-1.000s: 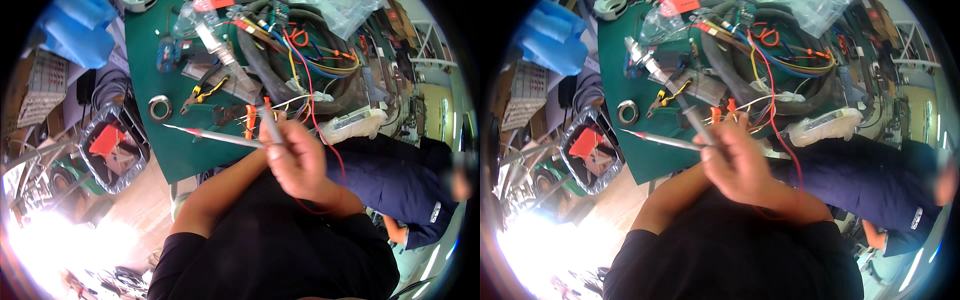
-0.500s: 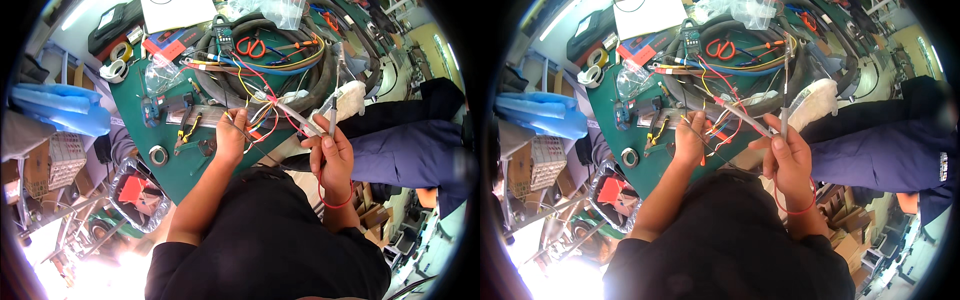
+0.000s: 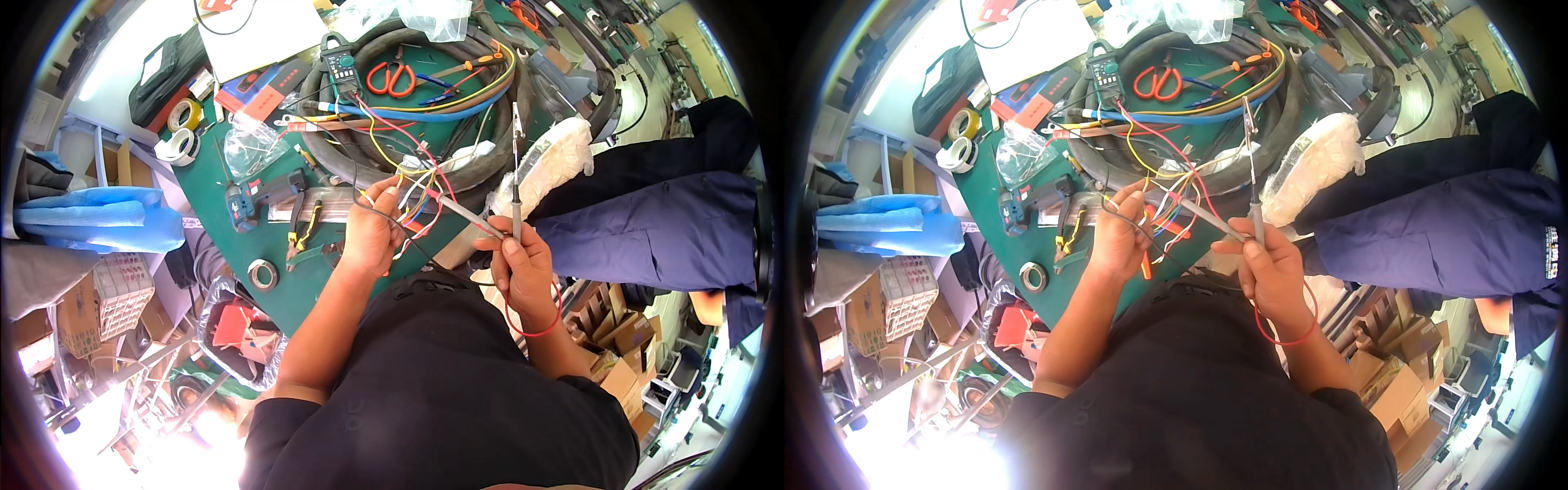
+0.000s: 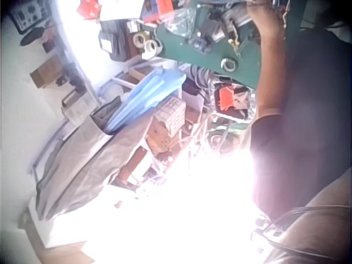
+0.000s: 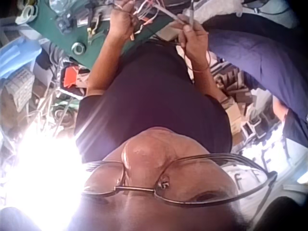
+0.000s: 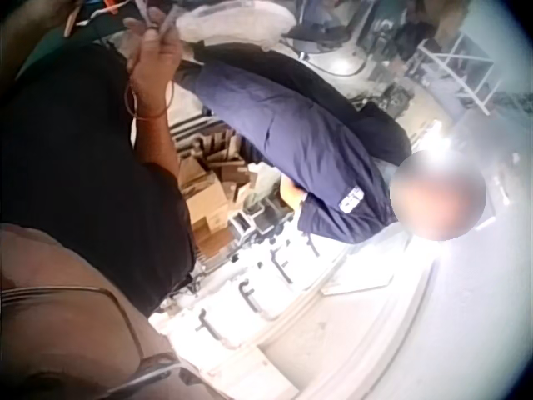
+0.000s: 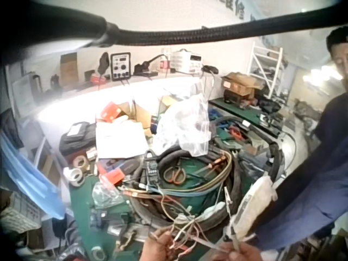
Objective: The person uses a clamp meter and probes to test electrical wires on a workbench. They manipulate cables and connectors using their hands and tools while another person stands nearby observing.
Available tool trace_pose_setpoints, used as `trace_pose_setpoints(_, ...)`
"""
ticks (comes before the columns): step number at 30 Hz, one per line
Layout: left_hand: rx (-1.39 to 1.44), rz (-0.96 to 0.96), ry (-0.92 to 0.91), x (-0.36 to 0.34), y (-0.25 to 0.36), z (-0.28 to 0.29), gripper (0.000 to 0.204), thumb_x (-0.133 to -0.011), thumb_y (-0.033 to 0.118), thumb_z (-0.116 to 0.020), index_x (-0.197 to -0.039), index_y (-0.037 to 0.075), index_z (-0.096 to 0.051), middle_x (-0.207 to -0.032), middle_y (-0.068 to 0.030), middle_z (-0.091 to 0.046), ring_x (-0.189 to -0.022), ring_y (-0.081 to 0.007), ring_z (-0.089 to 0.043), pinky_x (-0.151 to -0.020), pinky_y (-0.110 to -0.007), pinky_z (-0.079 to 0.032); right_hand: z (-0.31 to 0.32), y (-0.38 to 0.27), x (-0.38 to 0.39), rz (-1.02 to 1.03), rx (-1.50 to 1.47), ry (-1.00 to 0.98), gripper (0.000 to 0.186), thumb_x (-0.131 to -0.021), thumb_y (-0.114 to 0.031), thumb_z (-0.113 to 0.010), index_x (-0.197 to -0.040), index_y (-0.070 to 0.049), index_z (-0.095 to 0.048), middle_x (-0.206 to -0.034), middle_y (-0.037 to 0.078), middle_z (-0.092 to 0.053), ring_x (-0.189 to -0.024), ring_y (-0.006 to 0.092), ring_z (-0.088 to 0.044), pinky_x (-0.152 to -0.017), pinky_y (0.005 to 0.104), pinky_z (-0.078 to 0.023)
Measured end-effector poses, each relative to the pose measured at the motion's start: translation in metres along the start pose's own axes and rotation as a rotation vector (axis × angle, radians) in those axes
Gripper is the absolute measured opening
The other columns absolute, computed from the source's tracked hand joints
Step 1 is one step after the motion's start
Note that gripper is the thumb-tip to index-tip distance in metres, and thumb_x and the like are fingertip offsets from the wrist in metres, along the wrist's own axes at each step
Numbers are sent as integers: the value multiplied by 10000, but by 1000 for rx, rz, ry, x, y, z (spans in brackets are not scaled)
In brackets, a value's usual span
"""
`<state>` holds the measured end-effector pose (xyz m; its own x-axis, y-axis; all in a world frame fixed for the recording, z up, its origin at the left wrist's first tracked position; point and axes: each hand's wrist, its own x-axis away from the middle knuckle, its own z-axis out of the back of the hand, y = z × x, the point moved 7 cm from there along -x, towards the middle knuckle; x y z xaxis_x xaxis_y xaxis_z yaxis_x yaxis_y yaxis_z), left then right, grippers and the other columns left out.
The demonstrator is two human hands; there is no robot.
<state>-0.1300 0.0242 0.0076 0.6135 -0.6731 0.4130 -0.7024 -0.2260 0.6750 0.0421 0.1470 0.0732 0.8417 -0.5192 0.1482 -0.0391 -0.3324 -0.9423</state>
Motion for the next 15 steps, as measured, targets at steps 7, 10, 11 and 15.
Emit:
trace_pose_setpoints(7, 14, 26, 18, -1, 5, -3, 327, -976, 238, -528, -1203, 4, -549, -562, 61, -407, -426, -11, -329, -379, -191, -234, 5, 16, -5, -93, -20, -1, 314, -986, -151, -484, -1246, 15, -541, -980, 201, -694, -430, 38, -417, -429, 166, -348)
trace_pose_setpoints(10, 41, 34, 37, 0, 7, -1, 317, -971, 252, -549, -1182, 15, -557, -562, 60, -407, -428, -9, -333, -379, -182, -238, 4, 17, -7, -124, 7, -17, 320, -982, -162, -501, -1242, 18, -544, -955, 202, -694, -429, 41, -435, -428, 166, -352)
trace_pose_setpoints(11, 52, 37, 23, -1, 7, -1, 282, -967, 250, -560, -1136, 25, -568, -558, 62, -401, -426, -17, -336, -377, -184, -249, 3, 17, -8, -123, 20, -27, 319, -983, -163, -500, -1242, 17, -545, -950, 199, -694, -431, 42, -438, -429, 166, -355)
trace_pose_setpoints(15, 54, 23, 32, -5, 8, 4, 226, -951, 244, -588, -1077, 57, -579, -580, 57, -424, -439, -30, -370, -388, -193, -286, 8, 22, -10, -160, 61, -40, 325, -986, -174, -498, -1249, 11, -547, -930, 190, -698, -447, 57, -474, -438, 179, -387)
